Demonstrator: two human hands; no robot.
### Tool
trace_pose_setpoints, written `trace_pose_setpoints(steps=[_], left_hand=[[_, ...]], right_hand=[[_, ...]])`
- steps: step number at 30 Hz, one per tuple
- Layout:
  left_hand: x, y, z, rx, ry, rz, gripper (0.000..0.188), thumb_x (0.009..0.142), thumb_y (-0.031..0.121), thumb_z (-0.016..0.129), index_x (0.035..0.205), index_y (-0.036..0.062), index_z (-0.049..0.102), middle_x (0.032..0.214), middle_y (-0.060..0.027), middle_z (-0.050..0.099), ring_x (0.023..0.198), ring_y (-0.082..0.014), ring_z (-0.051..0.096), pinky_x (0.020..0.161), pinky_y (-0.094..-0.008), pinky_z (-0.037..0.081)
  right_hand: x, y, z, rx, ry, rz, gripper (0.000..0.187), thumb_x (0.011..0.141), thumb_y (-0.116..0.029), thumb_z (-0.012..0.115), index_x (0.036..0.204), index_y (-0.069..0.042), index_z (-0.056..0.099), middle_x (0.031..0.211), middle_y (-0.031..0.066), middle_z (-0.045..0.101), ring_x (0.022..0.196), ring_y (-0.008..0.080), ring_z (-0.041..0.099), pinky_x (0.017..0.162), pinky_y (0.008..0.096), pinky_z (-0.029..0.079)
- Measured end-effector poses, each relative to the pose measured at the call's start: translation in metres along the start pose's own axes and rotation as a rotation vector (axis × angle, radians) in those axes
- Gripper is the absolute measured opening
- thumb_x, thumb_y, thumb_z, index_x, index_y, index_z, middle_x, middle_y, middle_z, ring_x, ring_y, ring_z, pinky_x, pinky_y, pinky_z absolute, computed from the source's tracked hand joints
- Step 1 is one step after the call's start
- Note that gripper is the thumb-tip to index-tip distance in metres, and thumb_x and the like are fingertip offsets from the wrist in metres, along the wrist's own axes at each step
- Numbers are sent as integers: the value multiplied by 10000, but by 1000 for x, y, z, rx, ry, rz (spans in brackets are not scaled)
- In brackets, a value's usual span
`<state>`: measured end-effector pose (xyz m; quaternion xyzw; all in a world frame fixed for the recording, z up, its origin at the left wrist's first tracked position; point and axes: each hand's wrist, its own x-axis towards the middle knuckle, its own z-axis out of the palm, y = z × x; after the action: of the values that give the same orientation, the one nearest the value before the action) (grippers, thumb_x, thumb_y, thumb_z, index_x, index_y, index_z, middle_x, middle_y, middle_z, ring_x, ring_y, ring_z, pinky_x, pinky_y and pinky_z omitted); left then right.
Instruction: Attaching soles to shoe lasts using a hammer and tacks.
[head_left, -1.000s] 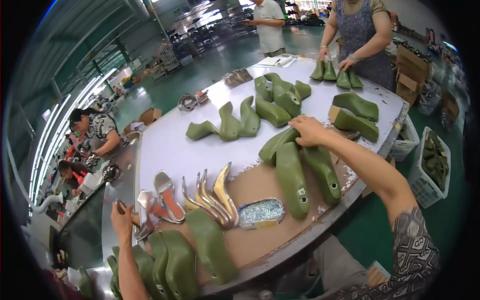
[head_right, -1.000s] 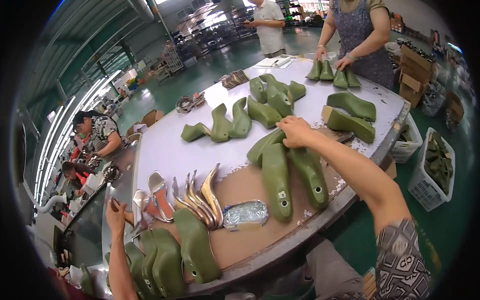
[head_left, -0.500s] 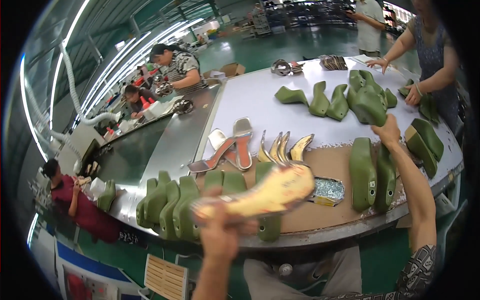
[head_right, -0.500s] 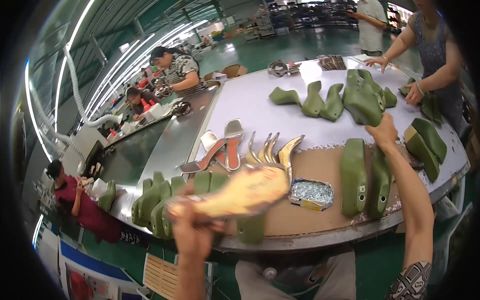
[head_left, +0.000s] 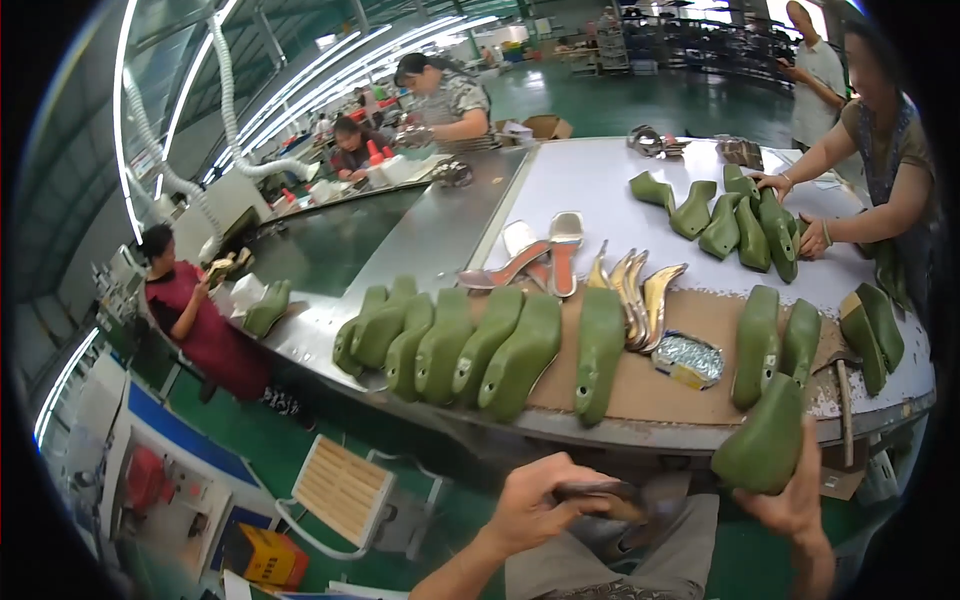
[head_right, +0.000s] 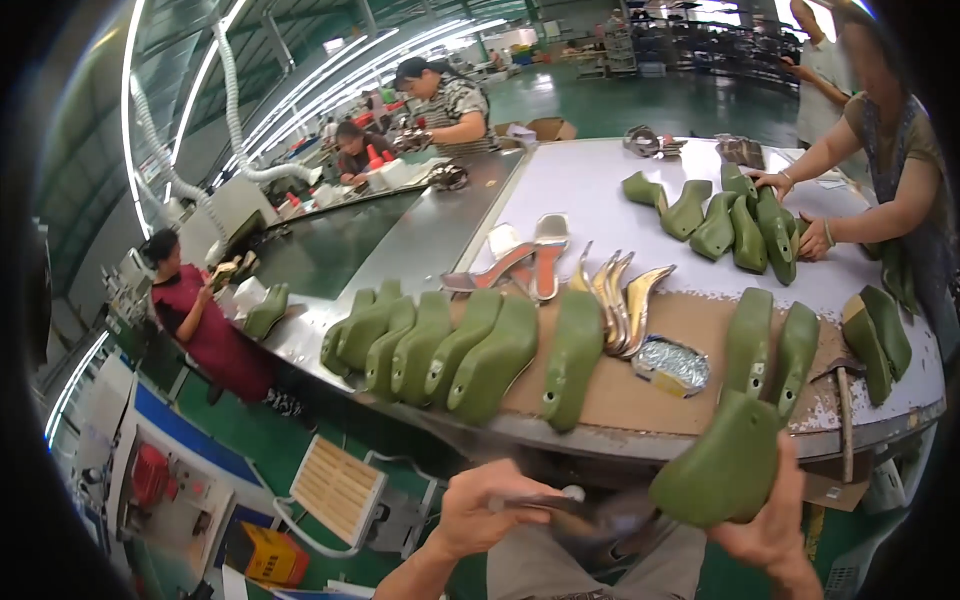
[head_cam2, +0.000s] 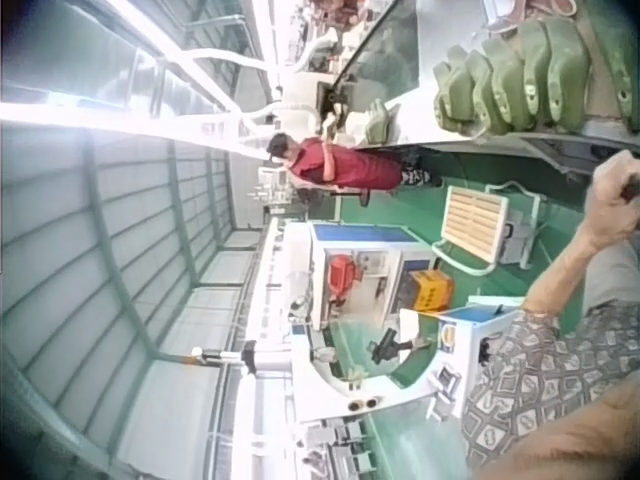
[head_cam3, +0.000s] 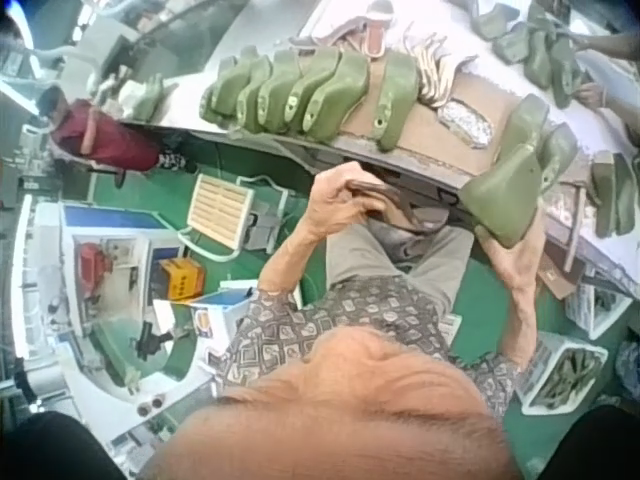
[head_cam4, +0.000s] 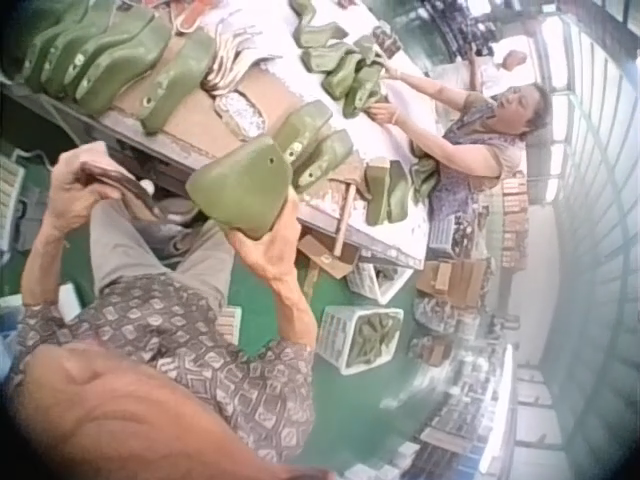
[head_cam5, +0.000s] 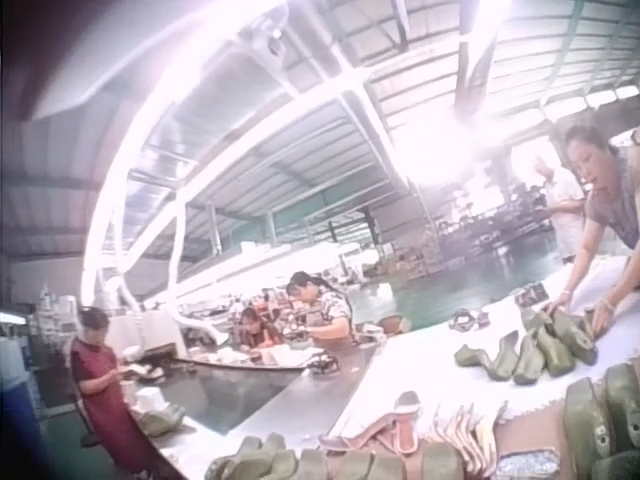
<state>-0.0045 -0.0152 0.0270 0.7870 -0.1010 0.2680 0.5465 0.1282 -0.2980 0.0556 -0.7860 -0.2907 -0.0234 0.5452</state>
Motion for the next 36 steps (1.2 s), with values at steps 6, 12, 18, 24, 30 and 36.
trace_pose_setpoints(steps=[6, 12, 18, 24, 30, 36], left_hand=[[-34, -1, 69, -824, 522, -396, 324, 984, 210, 529, 1230, 15, 452, 1319, -50, 492, 1044, -83, 515, 897, -256, 446], [-60, -11, 96, -549, 737, -351, 302, 1002, 189, 475, 1235, 15, 394, 1360, -143, 451, 1095, -138, 498, 959, -276, 413], [-81, -19, 96, -373, 698, -618, 402, 1016, 289, 447, 1322, 37, 384, 1216, -78, 504, 1104, -155, 486, 939, -300, 414], [-98, -24, 84, -417, 342, -670, 730, 795, 287, 756, 1339, 11, 355, 1259, -115, 493, 1175, -216, 487, 1001, -354, 400], [-72, -18, 10, -99, 271, -578, 671, 736, 212, 789, 1258, 12, 419, 1128, -101, 582, 999, -195, 581, 879, -348, 486], [-13, 1, -23, 791, -280, -481, 658, 601, 232, 770, 1157, 52, 467, 885, -192, 650, 815, -403, 639, 748, -423, 519]], right_hand=[[-34, 4, 82, 452, -500, 395, 737, 698, -206, 828, 1266, 30, 421, 1196, 120, 547, 1099, 179, 518, 957, 330, 417], [-75, 18, 114, 644, -595, 614, 708, 844, -302, 692, 1369, 45, 366, 1302, 125, 481, 1200, 167, 443, 1030, 314, 346], [-91, 5, 114, 591, -639, 491, 995, 713, -289, 798, 1451, -8, 192, 1322, 132, 454, 1228, 190, 436, 1014, 328, 368], [-113, -4, 138, -38, -531, 375, 1112, 710, -285, 770, 1443, 66, 11, 1176, 315, 527, 1009, 464, 589, 820, 457, 512], [-102, 17, 91, 84, -405, 0, 701, 757, -291, 781, 1308, 4, 464, 1166, 211, 605, 1064, 342, 607, 897, 393, 495], [-49, 93, -42, -598, 337, 120, 355, 877, -166, 623, 1188, -11, 549, 1190, 171, 570, 1128, 304, 537, 974, 395, 409]])
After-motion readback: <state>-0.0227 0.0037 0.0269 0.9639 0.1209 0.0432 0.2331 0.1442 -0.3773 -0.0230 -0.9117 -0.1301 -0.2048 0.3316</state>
